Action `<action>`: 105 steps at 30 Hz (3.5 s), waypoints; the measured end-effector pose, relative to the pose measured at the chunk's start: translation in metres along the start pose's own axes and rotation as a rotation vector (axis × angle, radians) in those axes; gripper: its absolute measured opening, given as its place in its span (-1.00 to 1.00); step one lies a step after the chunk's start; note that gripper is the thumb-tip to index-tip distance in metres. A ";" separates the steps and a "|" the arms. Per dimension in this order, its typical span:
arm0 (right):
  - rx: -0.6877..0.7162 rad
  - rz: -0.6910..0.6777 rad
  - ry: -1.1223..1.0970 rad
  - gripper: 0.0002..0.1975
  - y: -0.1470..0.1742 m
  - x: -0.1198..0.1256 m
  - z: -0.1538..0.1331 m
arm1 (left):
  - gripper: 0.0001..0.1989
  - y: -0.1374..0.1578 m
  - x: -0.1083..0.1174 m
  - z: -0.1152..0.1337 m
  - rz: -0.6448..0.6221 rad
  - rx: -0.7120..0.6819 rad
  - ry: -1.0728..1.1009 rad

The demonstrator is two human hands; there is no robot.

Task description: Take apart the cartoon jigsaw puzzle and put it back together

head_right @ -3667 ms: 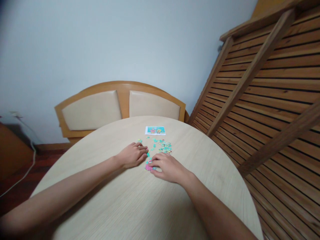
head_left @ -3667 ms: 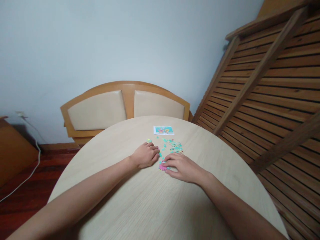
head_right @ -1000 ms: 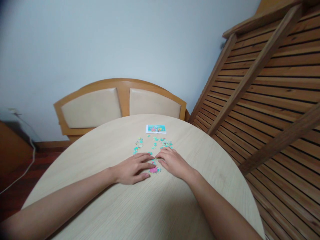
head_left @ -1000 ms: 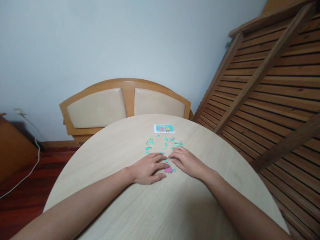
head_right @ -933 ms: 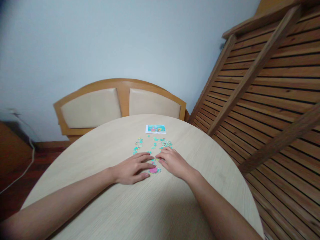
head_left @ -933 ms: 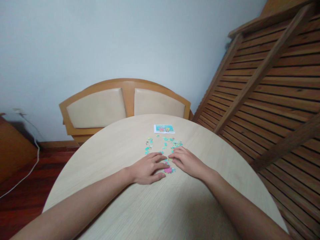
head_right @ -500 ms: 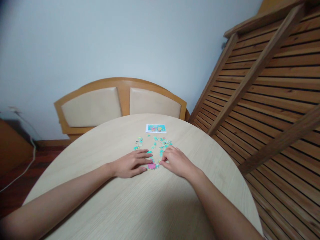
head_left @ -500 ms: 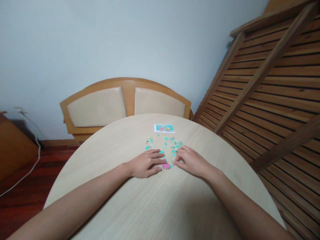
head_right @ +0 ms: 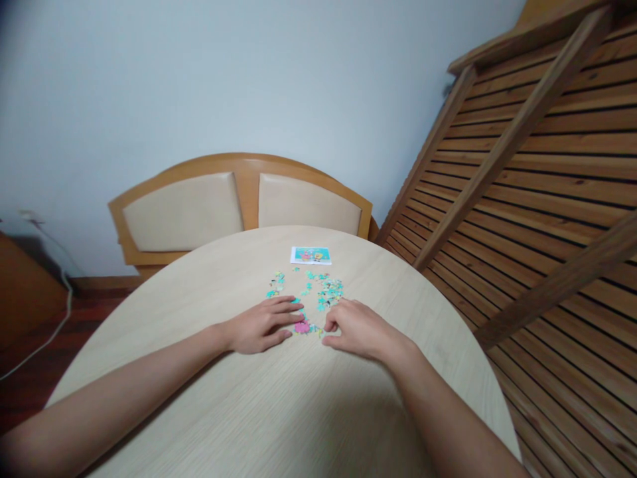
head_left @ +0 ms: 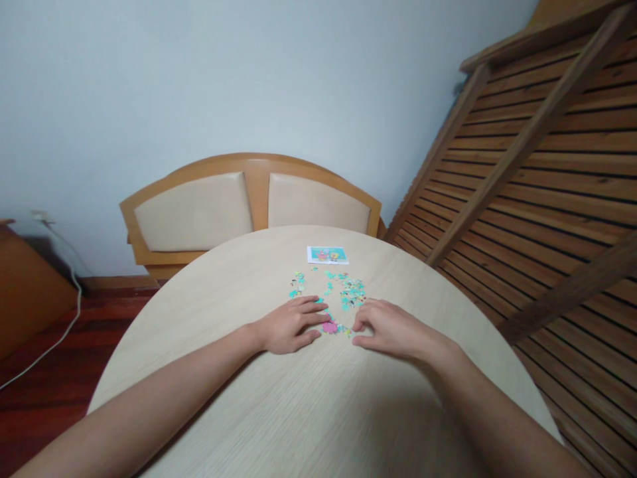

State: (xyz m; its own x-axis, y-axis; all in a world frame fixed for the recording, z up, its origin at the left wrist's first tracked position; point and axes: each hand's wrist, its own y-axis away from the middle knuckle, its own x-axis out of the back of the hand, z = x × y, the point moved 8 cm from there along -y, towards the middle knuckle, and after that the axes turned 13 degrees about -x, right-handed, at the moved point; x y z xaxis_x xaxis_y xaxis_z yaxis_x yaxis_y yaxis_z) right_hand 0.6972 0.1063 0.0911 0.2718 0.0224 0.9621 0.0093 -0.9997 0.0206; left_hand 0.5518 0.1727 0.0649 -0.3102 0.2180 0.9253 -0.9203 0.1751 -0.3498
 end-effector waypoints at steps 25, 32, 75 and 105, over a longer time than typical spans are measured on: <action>-0.009 -0.041 -0.112 -0.84 -0.001 -0.015 -0.025 | -0.58 -0.003 0.000 0.004 -0.026 -0.016 0.009; 0.044 -0.019 -0.128 -0.94 -0.001 -0.019 -0.034 | -0.58 -0.003 -0.002 0.002 -0.024 0.001 0.013; 0.044 0.015 -0.181 -0.92 -0.006 -0.022 -0.025 | -0.57 -0.003 -0.003 -0.002 -0.008 -0.009 0.035; 0.156 0.064 0.014 -0.86 -0.004 -0.009 -0.033 | -0.58 -0.002 -0.002 0.000 -0.013 -0.010 0.039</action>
State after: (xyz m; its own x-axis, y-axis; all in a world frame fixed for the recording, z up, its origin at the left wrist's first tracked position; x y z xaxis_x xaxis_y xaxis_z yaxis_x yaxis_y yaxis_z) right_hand 0.6627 0.1098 0.0917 0.2629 -0.0420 0.9639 0.1425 -0.9864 -0.0819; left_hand 0.5540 0.1723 0.0636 -0.2888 0.2528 0.9234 -0.9216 0.1878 -0.3397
